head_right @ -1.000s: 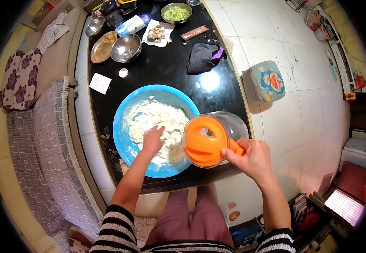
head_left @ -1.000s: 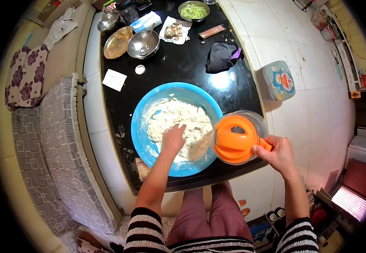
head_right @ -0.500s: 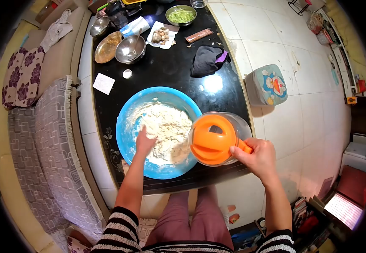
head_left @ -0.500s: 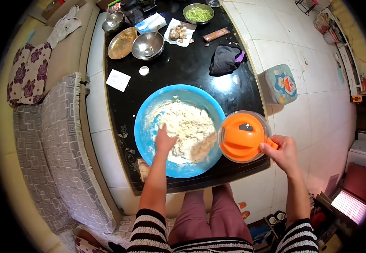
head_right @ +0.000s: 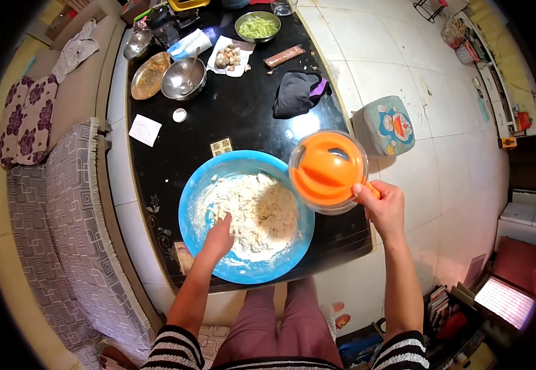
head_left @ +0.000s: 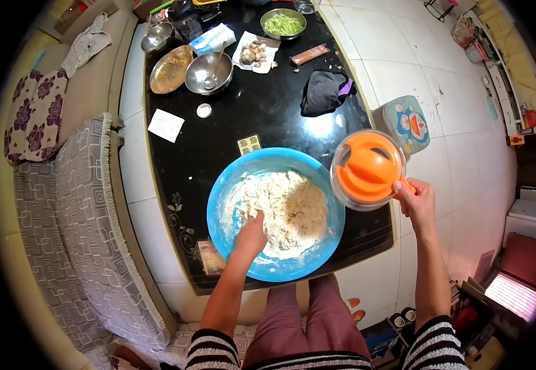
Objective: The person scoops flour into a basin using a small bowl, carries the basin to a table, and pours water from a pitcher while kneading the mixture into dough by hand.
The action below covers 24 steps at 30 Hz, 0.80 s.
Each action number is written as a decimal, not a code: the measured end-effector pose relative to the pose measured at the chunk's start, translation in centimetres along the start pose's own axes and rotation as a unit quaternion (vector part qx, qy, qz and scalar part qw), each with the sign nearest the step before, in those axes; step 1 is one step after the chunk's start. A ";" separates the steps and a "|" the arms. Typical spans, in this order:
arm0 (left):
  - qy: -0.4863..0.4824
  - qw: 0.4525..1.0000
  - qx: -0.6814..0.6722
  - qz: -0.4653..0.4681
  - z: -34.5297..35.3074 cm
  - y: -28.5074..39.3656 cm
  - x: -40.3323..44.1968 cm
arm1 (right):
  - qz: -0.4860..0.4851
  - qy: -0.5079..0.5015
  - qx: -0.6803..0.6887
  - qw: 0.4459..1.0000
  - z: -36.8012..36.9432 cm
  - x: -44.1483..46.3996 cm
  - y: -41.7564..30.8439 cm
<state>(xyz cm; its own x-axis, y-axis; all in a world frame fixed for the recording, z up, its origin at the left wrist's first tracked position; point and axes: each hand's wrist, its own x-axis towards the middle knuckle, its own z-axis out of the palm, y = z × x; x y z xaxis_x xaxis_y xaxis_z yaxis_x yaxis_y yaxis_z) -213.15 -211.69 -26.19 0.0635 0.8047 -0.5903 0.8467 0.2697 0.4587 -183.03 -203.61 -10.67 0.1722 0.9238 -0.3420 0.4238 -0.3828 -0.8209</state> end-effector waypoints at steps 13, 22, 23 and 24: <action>0.137 0.987 0.010 0.084 0.4 -0.2 -0.4 | 0.017 0.102 0.094 0.990 2.0 5.4 4.4; 0.198 0.977 -0.054 0.065 2.5 -0.5 -1.1 | 0.023 0.110 0.131 0.985 4.6 8.0 8.8; 0.197 0.977 -0.054 0.063 2.3 -0.6 -1.2 | 0.025 0.108 0.131 0.985 4.6 7.9 9.2; 0.176 0.983 -0.041 0.044 2.0 -0.7 -1.0 | 0.033 0.110 0.148 0.982 4.5 7.8 9.4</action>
<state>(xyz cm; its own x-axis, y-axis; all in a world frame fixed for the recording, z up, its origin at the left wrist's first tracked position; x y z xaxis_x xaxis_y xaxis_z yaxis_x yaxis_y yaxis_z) -212.73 -213.76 -27.20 -0.0639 0.9558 -0.2871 0.7998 0.2211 0.5580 -181.72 -200.05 -23.13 0.3934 0.8623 -0.3188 0.1336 -0.3967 -0.9082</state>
